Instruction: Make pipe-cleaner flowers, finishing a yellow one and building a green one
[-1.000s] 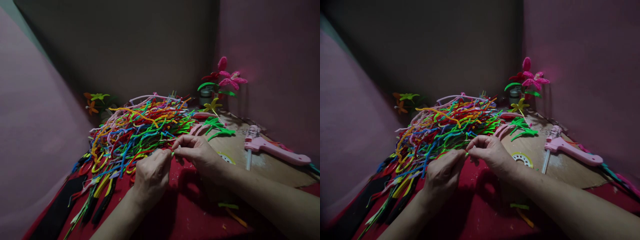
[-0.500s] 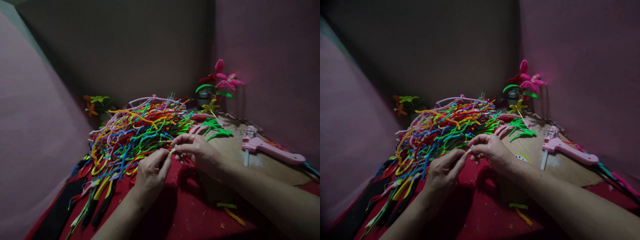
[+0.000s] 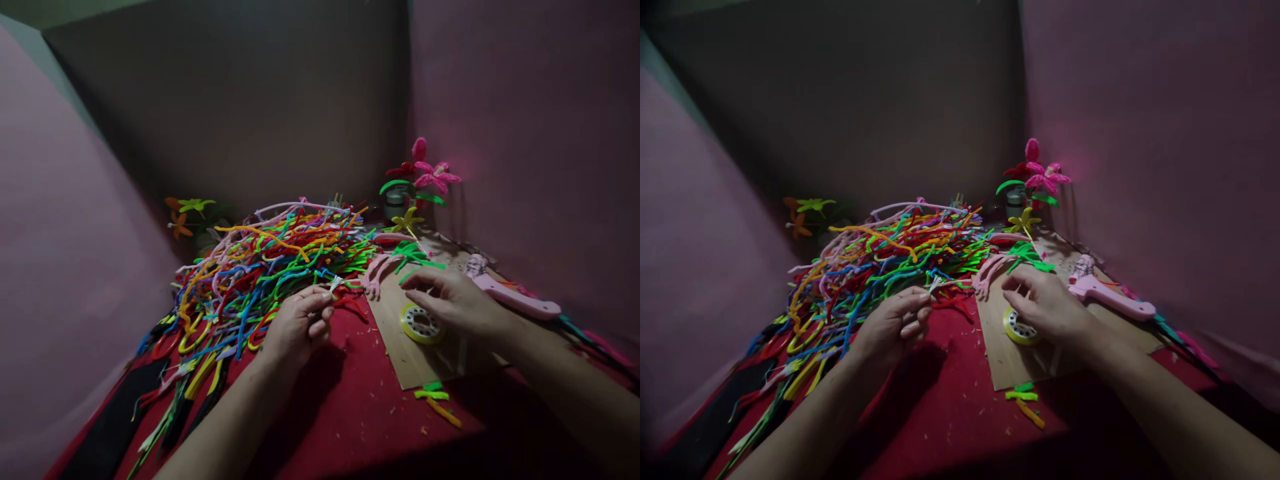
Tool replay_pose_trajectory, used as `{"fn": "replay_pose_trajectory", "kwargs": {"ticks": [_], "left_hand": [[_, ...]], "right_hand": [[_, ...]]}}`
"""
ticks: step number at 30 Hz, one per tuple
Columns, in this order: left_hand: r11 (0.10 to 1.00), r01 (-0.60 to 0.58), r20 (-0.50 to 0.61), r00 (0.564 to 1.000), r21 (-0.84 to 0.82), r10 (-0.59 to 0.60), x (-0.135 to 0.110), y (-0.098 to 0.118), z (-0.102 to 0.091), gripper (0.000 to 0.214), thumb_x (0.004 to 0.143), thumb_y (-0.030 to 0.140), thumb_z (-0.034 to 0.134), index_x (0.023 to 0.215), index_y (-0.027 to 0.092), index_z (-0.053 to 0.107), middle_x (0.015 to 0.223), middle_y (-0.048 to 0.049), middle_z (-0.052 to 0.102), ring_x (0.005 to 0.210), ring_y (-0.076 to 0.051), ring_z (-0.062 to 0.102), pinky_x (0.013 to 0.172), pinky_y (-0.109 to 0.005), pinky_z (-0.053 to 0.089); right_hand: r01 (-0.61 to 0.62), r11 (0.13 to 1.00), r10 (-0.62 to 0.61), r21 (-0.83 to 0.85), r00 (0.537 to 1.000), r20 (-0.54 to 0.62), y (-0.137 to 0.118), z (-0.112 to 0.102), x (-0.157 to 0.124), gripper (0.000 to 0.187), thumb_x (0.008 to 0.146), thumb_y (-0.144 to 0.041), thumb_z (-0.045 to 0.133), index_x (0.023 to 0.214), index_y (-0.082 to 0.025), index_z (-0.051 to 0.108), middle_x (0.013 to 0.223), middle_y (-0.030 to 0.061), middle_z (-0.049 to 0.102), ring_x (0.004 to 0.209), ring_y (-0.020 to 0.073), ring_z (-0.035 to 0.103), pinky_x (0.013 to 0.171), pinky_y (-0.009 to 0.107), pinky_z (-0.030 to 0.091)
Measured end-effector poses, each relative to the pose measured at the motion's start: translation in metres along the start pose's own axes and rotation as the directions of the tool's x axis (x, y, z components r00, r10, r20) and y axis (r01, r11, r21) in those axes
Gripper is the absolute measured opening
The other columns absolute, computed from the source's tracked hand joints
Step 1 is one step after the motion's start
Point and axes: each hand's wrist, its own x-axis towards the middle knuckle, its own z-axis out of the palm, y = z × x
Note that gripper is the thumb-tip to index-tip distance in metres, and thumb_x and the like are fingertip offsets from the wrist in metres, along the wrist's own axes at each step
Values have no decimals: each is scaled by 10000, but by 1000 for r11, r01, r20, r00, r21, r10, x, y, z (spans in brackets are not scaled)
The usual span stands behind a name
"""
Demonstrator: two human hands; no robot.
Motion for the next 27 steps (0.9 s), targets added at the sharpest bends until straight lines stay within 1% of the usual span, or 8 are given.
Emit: {"fn": "replay_pose_trajectory", "kwargs": {"ticks": [3, 7, 12, 16, 19, 22, 24, 27], "left_hand": [[1000, 7, -3, 1000, 4, -7, -1, 2, 4, 122, 704, 226, 592, 723, 155, 495, 506, 74, 473, 305, 15, 247, 342, -134, 186], [1000, -9, -28, 1000, 4, 9, -1, 4, 7, 126, 691, 213, 604, 729, 154, 499, 492, 79, 463, 299, 16, 237, 339, -134, 172], [998, -58, -43, 997, 19, 58, 5, 2, 8, 133, 673, 208, 617, 708, 142, 508, 476, 81, 444, 311, 12, 249, 344, -136, 182], [996, -84, -53, 995, 2, 84, 12, -6, 5, 154, 666, 236, 626, 734, 146, 521, 502, 69, 469, 309, 3, 278, 334, -145, 189], [995, -95, -55, 994, -6, 94, 15, -12, 2, 157, 669, 238, 627, 748, 144, 529, 506, 63, 482, 312, -1, 304, 335, -144, 198], [993, -117, -20, 993, -33, 117, 16, -15, -2, 132, 691, 229, 613, 739, 140, 529, 508, 59, 491, 313, -2, 311, 338, -146, 210], [990, -125, 2, 992, -60, 125, 16, -16, -3, 121, 703, 225, 607, 739, 138, 531, 511, 58, 496, 311, -3, 310, 337, -148, 213], [988, -124, 5, 992, -90, 125, 13, -16, -3, 116, 710, 219, 608, 733, 130, 538, 515, 52, 505, 309, 1, 306, 333, -144, 210]], "right_hand": [[60, 960, -50, -273, 998, 44, 10, 2, -16, 196, 783, -249, 477, 888, -163, 619, 915, 99, 627, 839, 230, 571, 713, 361, 437], [150, 871, -104, -467, 987, 124, 11, 6, -26, 313, 781, -261, 497, 1058, -129, 563, 1051, 141, 584, 963, 263, 530, 825, 391, 418], [175, 821, -85, -543, 979, 186, 10, 11, -30, 417, 796, -305, 484, 1149, -85, 510, 1083, 182, 560, 983, 293, 514, 831, 421, 423], [185, 838, -90, -514, 975, 203, 10, 12, -33, 519, 760, -320, 529, 1218, -86, 458, 1139, 195, 539, 1034, 329, 487, 852, 480, 404], [113, 928, -53, -356, 983, 174, 7, 8, -32, 504, 751, -283, 535, 1220, -114, 459, 1192, 180, 518, 1082, 322, 470, 889, 489, 383], [-119, 988, 95, 95, 970, 224, 4, 3, -27, 524, 739, -320, 571, 1229, -180, 447, 1158, 132, 550, 1061, 279, 510, 860, 438, 427], [-255, 879, 139, 403, 945, 296, 0, 1, -22, 495, 734, -325, 593, 1199, -200, 478, 1131, 107, 568, 1056, 253, 522, 853, 398, 436], [-304, 745, 131, 593, 939, 317, -5, 4, -14, 448, 689, -287, 648, 1120, -207, 556, 1120, 86, 571, 1085, 245, 493, 887, 376, 396]]}}
